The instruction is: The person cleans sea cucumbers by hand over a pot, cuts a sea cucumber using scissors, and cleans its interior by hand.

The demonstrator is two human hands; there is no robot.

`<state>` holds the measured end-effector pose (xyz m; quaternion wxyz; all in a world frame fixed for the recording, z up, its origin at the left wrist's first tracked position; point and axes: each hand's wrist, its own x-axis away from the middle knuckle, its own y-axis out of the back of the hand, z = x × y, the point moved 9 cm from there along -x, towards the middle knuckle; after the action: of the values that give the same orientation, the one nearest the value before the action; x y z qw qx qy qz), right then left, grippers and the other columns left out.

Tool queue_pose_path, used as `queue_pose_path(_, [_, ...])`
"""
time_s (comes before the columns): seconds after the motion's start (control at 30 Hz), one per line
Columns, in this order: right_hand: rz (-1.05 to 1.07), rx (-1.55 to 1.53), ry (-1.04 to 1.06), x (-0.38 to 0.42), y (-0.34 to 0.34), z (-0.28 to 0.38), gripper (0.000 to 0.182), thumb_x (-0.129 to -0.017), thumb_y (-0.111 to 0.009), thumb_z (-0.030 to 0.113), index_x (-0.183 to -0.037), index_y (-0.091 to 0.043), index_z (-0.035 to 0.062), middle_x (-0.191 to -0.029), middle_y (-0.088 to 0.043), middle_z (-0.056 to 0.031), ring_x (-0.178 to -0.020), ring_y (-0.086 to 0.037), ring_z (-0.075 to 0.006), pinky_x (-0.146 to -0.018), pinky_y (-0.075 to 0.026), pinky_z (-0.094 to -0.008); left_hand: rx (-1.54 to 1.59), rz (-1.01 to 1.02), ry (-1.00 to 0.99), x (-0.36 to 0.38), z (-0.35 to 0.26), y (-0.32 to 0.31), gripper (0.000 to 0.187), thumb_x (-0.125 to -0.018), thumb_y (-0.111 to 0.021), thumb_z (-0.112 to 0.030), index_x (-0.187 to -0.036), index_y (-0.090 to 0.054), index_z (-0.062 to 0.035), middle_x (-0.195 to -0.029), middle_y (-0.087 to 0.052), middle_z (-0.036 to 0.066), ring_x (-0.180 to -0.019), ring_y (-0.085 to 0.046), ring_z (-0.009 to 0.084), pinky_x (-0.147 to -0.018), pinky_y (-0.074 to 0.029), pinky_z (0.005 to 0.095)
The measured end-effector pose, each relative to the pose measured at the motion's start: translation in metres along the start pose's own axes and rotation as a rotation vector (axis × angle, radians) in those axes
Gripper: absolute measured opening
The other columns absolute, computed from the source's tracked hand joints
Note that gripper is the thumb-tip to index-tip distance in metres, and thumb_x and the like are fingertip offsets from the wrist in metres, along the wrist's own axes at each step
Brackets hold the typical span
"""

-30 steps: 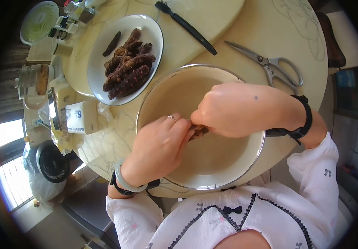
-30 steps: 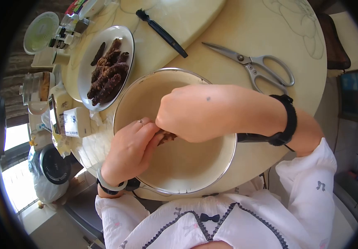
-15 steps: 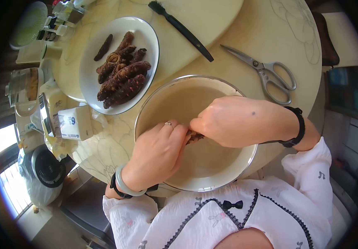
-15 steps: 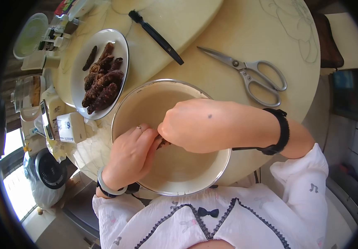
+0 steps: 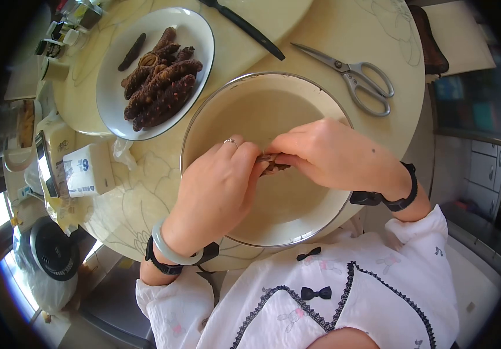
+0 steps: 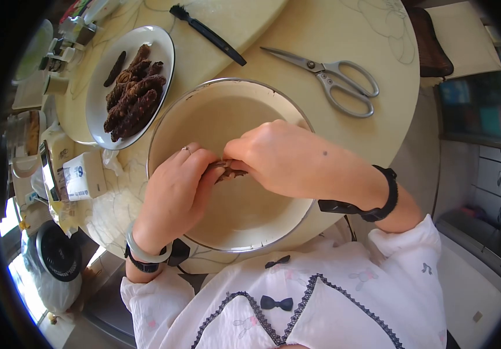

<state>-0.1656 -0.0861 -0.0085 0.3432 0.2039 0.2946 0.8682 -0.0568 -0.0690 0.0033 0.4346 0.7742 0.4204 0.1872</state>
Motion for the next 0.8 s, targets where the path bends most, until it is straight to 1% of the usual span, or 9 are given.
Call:
queue_pose_path(0.1, [-0.006,-0.01,-0.026,0.002,-0.002,0.0,0.018,-0.091,-0.067,0.009,-0.107,-0.068,0.0026,-0.087,-0.07,-0.016,-0.08,-0.067,-0.0355,-0.07,-0.054,-0.0416,0.08,0.011,0.036,0.0,0.003,0.0,0.01,-0.094,-0.064,-0.014,-0.095,-0.061,-0.0044,-0.084,-0.062,0.012,-0.078,-0.062,0.0322,-0.068,-0.05,0.0429])
queue_pose_path(0.2, [-0.068,-0.015,-0.025,0.003,-0.001,0.004,0.016,-0.092,-0.066,0.008,-0.106,-0.068,0.003,-0.087,-0.07,-0.0152,-0.08,-0.068,-0.0353,-0.069,-0.053,-0.042,0.116,0.021,0.051,0.0,0.005,0.0,0.012,-0.095,-0.064,-0.016,-0.097,-0.062,-0.0046,-0.084,-0.065,0.012,-0.078,-0.063,0.0328,-0.068,-0.05,0.0432])
queue_pose_path(0.3, [-0.049,0.064,-0.108,0.007,-0.007,-0.003,0.014,-0.091,-0.066,0.006,-0.105,-0.066,0.0027,-0.087,-0.07,-0.0138,-0.08,-0.069,-0.0342,-0.069,-0.054,-0.0408,0.166,-0.006,0.024,-0.002,0.003,0.002,0.015,-0.095,-0.065,-0.018,-0.102,-0.063,-0.0047,-0.085,-0.067,0.012,-0.078,-0.064,0.033,-0.069,-0.05,0.0428])
queue_pose_path(0.37, [-0.136,0.081,-0.003,0.011,-0.007,0.001,0.011,-0.09,-0.063,0.009,-0.091,-0.058,-0.0009,-0.08,-0.068,-0.0182,-0.075,-0.069,-0.0356,-0.065,-0.055,-0.0416,0.207,0.012,0.017,-0.003,0.002,0.002,0.017,-0.092,-0.068,-0.015,-0.106,-0.064,-0.0049,-0.089,-0.067,0.011,-0.08,-0.064,0.0331,-0.07,-0.05,0.0422])
queue_pose_path(0.4, [-0.143,0.068,-0.009,0.012,-0.008,0.001,0.011,-0.09,-0.063,0.009,-0.091,-0.058,-0.0009,-0.08,-0.068,-0.0182,-0.075,-0.069,-0.0356,-0.065,-0.055,-0.0416,0.205,0.027,0.016,-0.003,0.002,0.002,0.017,-0.092,-0.068,-0.015,-0.106,-0.064,-0.0049,-0.089,-0.067,0.011,-0.08,-0.064,0.0331,-0.07,-0.05,0.0422])
queue_pose_path(0.47, [-0.172,0.117,0.016,0.014,-0.005,0.006,0.01,-0.087,-0.063,0.007,-0.091,-0.058,-0.0007,-0.081,-0.067,-0.0172,-0.075,-0.07,-0.033,-0.065,-0.056,-0.0389,0.244,0.041,0.022,-0.005,0.003,0.003,0.021,-0.088,-0.071,-0.011,-0.106,-0.063,-0.0044,-0.091,-0.067,0.012,-0.082,-0.064,0.0337,-0.07,-0.05,0.0422])
queue_pose_path(0.6, [-0.148,0.152,0.037,0.014,-0.006,0.01,0.009,-0.086,-0.063,0.006,-0.09,-0.058,-0.0003,-0.082,-0.067,-0.0155,-0.076,-0.071,-0.0303,-0.065,-0.057,-0.0366,0.229,0.114,0.085,-0.002,0.007,-0.002,0.025,-0.084,-0.073,-0.008,-0.107,-0.062,-0.0041,-0.093,-0.066,0.012,-0.084,-0.063,0.0342,-0.071,-0.05,0.043])
queue_pose_path(0.67, [-0.064,0.223,0.068,0.012,-0.015,0.012,0.009,-0.085,-0.063,0.005,-0.09,-0.058,0.0,-0.081,-0.067,-0.0147,-0.076,-0.071,-0.0287,-0.064,-0.056,-0.0352,0.129,0.124,0.067,-0.001,0.004,-0.003,0.025,-0.083,-0.073,-0.009,-0.105,-0.062,-0.0048,-0.09,-0.064,0.012,-0.084,-0.062,0.0341,-0.071,-0.05,0.0436])
queue_pose_path(0.8, [-0.023,0.239,0.078,0.011,-0.02,0.014,0.01,-0.084,-0.064,0.005,-0.089,-0.058,-0.0002,-0.081,-0.067,-0.0147,-0.075,-0.071,-0.0289,-0.064,-0.056,-0.0347,-0.005,0.212,0.06,0.001,0.001,-0.012,0.024,-0.082,-0.072,-0.009,-0.104,-0.063,-0.0056,-0.088,-0.062,0.012,-0.084,-0.062,0.0336,-0.072,-0.05,0.0438])
